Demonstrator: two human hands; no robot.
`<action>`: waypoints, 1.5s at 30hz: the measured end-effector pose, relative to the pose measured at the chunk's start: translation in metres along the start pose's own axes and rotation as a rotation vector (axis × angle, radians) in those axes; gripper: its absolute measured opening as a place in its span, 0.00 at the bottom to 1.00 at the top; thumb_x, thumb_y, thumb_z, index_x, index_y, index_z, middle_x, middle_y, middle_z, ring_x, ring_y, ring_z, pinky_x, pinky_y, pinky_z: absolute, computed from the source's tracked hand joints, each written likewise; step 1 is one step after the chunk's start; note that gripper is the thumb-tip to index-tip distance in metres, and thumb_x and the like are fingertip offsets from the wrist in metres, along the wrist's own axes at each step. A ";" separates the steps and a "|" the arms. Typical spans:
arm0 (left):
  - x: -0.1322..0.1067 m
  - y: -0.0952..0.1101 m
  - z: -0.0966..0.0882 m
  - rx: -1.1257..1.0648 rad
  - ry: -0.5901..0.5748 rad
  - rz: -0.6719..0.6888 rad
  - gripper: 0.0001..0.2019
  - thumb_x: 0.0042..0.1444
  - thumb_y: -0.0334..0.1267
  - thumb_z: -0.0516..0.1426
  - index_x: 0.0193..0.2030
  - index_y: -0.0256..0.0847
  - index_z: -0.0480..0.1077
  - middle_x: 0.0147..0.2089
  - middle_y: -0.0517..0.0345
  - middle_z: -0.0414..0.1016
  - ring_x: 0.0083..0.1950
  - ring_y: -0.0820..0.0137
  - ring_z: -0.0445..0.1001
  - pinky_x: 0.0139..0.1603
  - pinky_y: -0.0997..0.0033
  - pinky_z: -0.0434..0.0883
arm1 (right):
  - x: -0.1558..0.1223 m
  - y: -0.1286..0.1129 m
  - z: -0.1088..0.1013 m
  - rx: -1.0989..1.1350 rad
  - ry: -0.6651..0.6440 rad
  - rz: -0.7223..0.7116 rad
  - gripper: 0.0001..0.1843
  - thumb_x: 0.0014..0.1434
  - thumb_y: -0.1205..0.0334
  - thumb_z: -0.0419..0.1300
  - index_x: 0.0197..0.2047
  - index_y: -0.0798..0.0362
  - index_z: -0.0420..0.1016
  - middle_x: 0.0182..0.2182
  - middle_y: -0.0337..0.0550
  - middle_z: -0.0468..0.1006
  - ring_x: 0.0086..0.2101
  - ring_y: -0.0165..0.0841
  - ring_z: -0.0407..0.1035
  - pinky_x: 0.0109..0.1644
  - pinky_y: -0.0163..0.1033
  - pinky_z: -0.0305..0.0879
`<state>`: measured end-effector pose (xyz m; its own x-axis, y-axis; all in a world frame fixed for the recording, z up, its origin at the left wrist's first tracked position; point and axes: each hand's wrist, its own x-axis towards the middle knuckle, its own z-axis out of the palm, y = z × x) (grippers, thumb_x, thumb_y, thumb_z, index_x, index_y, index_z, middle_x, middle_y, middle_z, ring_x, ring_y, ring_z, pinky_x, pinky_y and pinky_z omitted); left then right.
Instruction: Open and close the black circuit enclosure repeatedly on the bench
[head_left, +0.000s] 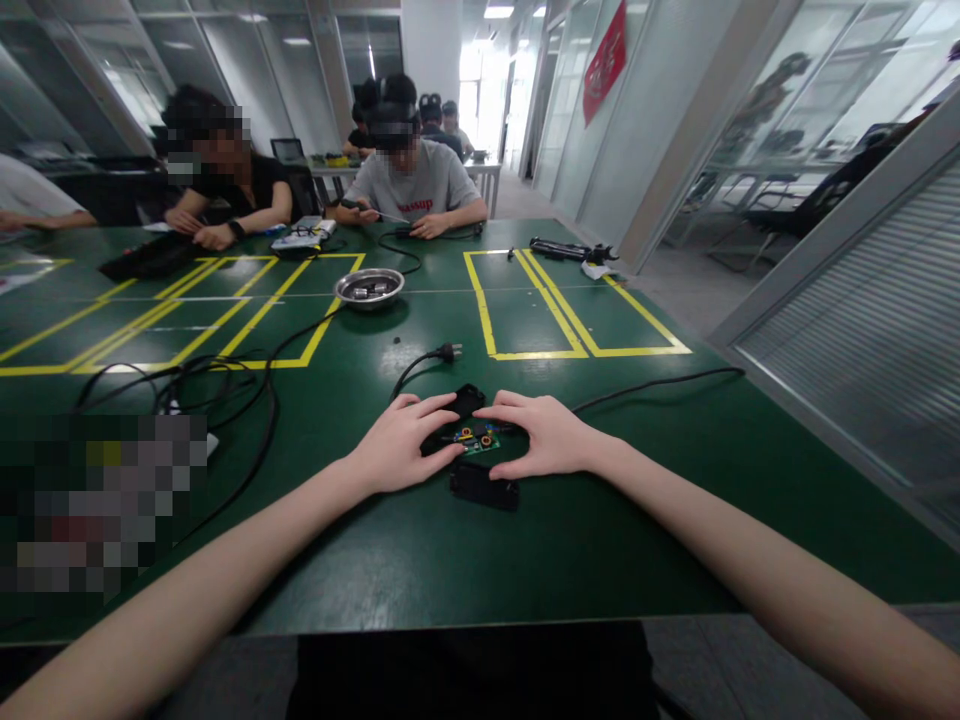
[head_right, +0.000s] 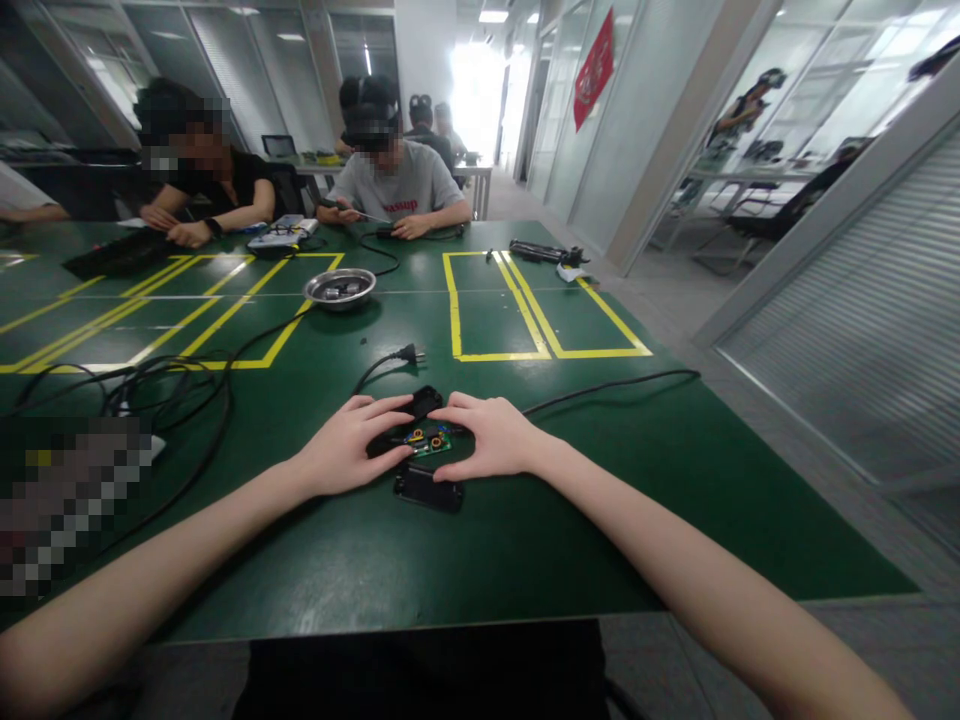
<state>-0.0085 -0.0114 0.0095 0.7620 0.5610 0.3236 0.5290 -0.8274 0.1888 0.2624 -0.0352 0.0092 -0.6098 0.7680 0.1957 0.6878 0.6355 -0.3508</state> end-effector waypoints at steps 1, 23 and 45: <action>0.000 -0.002 0.001 -0.009 -0.011 0.013 0.19 0.69 0.48 0.56 0.59 0.40 0.75 0.67 0.43 0.74 0.61 0.56 0.78 0.60 0.53 0.73 | 0.001 -0.002 0.000 -0.026 -0.008 0.022 0.43 0.52 0.33 0.70 0.64 0.50 0.74 0.48 0.48 0.77 0.39 0.42 0.78 0.44 0.44 0.71; 0.005 -0.020 0.006 0.016 -0.050 0.012 0.19 0.73 0.44 0.50 0.66 0.45 0.70 0.71 0.50 0.70 0.53 0.60 0.77 0.55 0.56 0.74 | 0.013 -0.014 0.005 -0.157 0.046 0.240 0.42 0.57 0.35 0.68 0.68 0.47 0.70 0.51 0.49 0.77 0.43 0.44 0.79 0.44 0.44 0.71; 0.004 -0.020 0.010 -0.046 0.069 0.068 0.16 0.73 0.38 0.50 0.61 0.47 0.74 0.67 0.46 0.70 0.62 0.57 0.73 0.62 0.50 0.75 | 0.010 -0.028 0.010 -0.042 0.103 0.277 0.36 0.56 0.48 0.68 0.65 0.49 0.70 0.56 0.52 0.80 0.48 0.46 0.79 0.50 0.49 0.75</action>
<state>-0.0124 0.0076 -0.0026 0.7670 0.5017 0.3999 0.4582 -0.8646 0.2060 0.2331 -0.0460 0.0121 -0.3552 0.9151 0.1909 0.8391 0.4021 -0.3663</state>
